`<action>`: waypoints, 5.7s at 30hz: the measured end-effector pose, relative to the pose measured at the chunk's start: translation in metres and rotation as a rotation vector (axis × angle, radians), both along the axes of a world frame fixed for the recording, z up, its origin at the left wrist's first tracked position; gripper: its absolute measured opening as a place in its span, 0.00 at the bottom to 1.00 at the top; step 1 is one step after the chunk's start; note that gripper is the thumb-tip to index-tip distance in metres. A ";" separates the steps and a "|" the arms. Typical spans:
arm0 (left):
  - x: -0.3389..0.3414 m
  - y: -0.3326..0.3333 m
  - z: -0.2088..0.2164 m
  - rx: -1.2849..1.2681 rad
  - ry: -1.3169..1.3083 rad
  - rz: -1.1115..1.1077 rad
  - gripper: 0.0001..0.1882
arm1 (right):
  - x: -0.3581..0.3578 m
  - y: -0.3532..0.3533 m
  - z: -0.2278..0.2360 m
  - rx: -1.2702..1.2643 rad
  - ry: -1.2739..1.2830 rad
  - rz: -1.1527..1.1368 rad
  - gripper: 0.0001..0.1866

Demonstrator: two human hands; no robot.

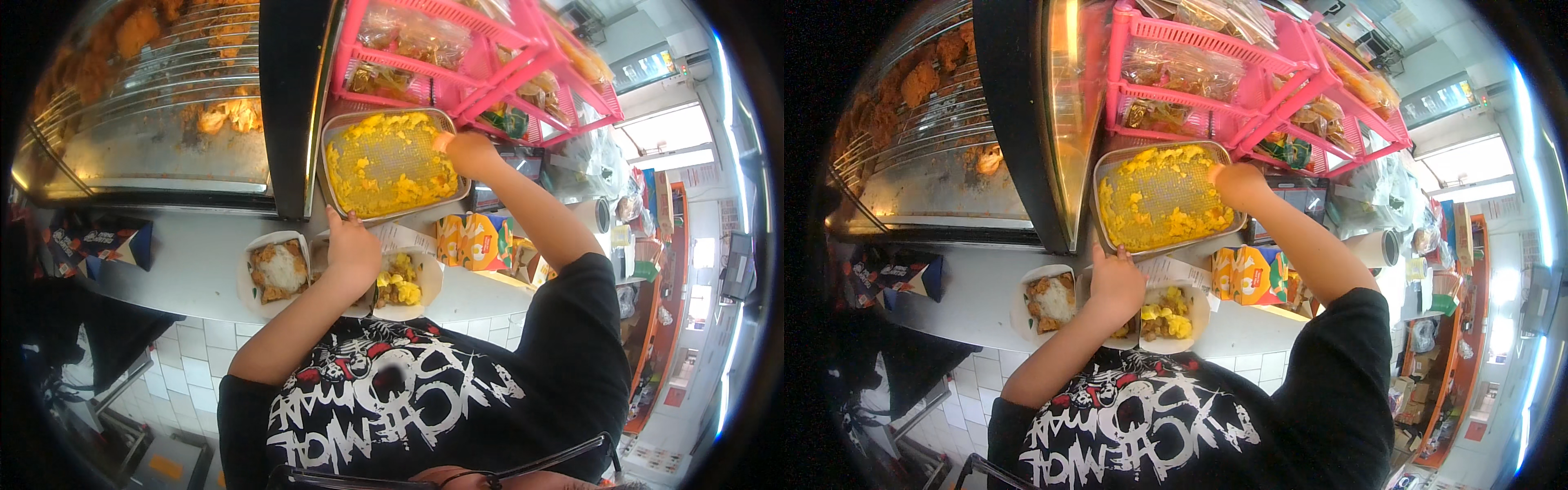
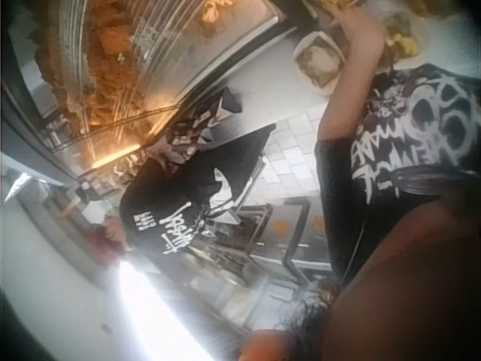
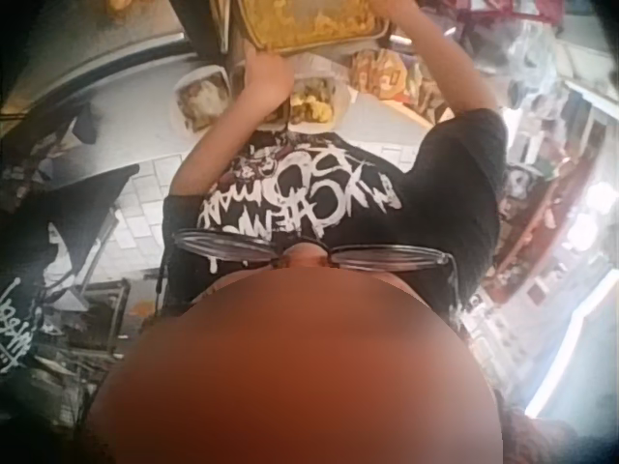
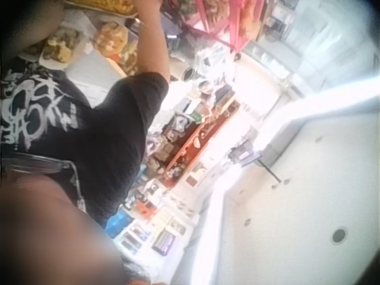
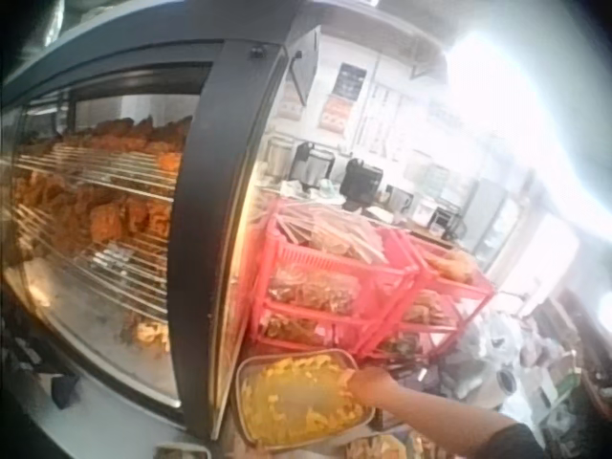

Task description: The person scoops scrambled eggs from a metal tray into several open paper taco boxes lined with paper. They then add a small bag of salad to each box and fold the boxes closed. The person works at a stainless steel counter in a commercial kitchen.

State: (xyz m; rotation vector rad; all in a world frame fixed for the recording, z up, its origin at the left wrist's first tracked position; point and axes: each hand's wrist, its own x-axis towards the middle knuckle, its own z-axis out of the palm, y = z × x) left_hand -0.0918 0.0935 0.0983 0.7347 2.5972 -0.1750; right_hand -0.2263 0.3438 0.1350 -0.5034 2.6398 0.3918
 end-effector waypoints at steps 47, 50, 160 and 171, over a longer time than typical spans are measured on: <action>0.010 -0.002 -0.001 0.009 0.048 0.094 0.29 | 0.048 -0.078 -0.058 -0.361 -0.284 0.380 0.12; 0.012 -0.002 -0.003 0.002 0.051 0.106 0.29 | 0.038 -0.071 -0.055 -0.548 -0.423 0.224 0.09; -0.001 0.017 0.004 0.140 -0.118 0.026 0.53 | 0.001 -0.059 -0.070 -0.439 -0.037 -0.032 0.10; -0.002 0.003 0.000 0.234 -0.186 -0.072 0.51 | 0.011 -0.078 -0.043 -0.618 -0.512 0.189 0.11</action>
